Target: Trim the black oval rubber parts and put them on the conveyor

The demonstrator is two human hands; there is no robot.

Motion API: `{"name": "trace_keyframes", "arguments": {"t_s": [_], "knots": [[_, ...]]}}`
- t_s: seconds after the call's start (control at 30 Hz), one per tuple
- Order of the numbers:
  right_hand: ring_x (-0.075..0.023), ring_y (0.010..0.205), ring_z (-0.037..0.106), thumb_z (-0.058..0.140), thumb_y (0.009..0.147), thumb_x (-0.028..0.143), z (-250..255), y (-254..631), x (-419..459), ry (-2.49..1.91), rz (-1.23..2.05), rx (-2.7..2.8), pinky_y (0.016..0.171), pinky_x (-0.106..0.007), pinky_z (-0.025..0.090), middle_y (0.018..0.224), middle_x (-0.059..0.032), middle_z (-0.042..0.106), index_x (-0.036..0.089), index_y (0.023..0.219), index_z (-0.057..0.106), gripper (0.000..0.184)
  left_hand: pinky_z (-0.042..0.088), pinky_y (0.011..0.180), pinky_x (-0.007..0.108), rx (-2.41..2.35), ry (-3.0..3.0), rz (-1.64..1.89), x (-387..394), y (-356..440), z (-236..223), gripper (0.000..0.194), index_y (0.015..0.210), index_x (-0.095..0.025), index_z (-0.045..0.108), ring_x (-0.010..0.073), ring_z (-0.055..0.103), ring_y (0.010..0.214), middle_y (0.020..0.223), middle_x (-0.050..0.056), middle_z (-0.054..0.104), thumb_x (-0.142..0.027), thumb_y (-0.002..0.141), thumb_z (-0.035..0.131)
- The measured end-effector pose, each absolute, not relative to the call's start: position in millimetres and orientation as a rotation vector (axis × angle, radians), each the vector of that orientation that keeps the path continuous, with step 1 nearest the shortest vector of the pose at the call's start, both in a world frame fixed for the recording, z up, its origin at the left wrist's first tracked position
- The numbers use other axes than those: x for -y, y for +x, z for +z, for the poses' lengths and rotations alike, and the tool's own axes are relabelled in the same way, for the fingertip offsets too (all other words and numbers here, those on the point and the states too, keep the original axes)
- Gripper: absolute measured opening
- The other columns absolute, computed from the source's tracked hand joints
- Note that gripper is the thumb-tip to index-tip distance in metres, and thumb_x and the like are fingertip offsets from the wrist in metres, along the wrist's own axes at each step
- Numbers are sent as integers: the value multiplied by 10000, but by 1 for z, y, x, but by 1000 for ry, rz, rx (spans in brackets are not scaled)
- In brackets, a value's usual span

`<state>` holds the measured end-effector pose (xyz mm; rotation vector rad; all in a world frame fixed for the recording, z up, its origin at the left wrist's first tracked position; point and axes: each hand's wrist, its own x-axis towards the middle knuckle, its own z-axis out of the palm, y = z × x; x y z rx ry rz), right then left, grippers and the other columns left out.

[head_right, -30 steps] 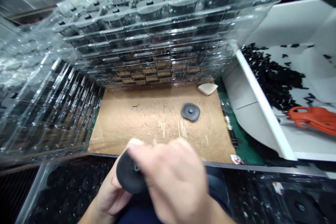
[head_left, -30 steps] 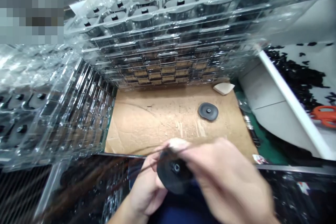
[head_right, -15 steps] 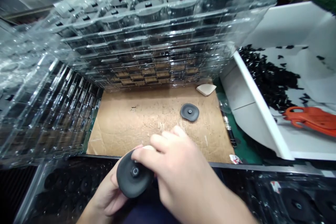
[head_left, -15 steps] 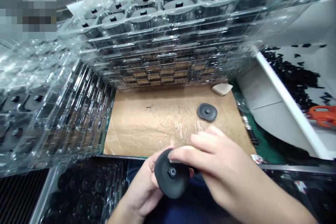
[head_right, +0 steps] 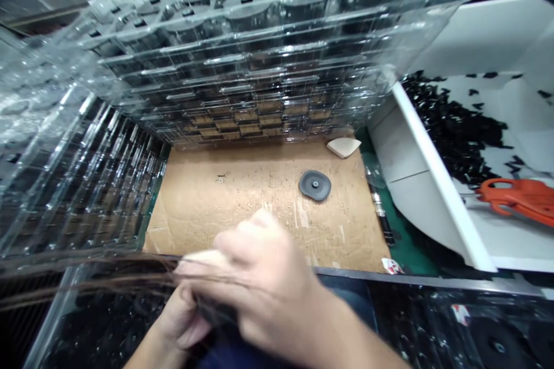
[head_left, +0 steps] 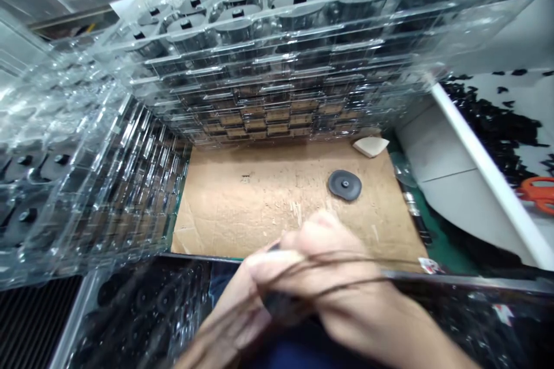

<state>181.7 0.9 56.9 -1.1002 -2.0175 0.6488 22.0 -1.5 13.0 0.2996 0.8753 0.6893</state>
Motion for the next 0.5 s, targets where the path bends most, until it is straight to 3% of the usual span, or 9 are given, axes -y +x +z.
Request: {"name": "trace_keyframes", "arguments": {"t_s": [0.07,0.13,0.2,0.3,0.37,0.5], "knots": [[-148,721,579,416,889,170,41,196,-4,-1309,751,1889,656,-290,432,803,-13,659,231,994,648,262,516,733,290,-793,260,678,0,21,11,537,947,-217,689,240,658,838,948,46,707,-253,432,836],[-172,805,594,440,887,192,16,208,0,-1529,849,1773,709,-316,456,888,-38,665,218,1018,645,245,520,711,257,-723,189,678,0,18,10,535,979,-244,673,234,670,853,1053,52,688,-197,468,824],[-182,799,607,461,879,217,-12,212,9,-1631,918,1754,709,-333,476,894,-40,669,226,1031,646,240,527,712,258,-694,146,690,0,15,9,478,990,-250,664,239,667,885,1096,58,675,-156,537,789],[-174,708,625,477,865,214,-43,209,26,-1658,986,1759,650,-321,502,791,-20,679,236,993,665,229,534,730,299,-641,116,697,1,13,8,500,1022,-214,648,280,640,949,1112,100,662,-228,545,794],[-175,714,638,471,871,232,-44,205,30,-1682,990,1728,642,-313,515,799,-23,686,228,992,663,227,532,742,314,-622,97,688,0,14,9,554,1027,-199,644,291,632,961,1110,115,658,-282,506,812],[-188,878,642,488,871,272,2,194,23,-1707,809,1507,628,-265,528,1031,-47,666,230,1073,613,241,513,766,303,-663,144,689,-3,22,16,547,1012,-206,652,243,639,920,1047,88,679,-332,502,804]]}}
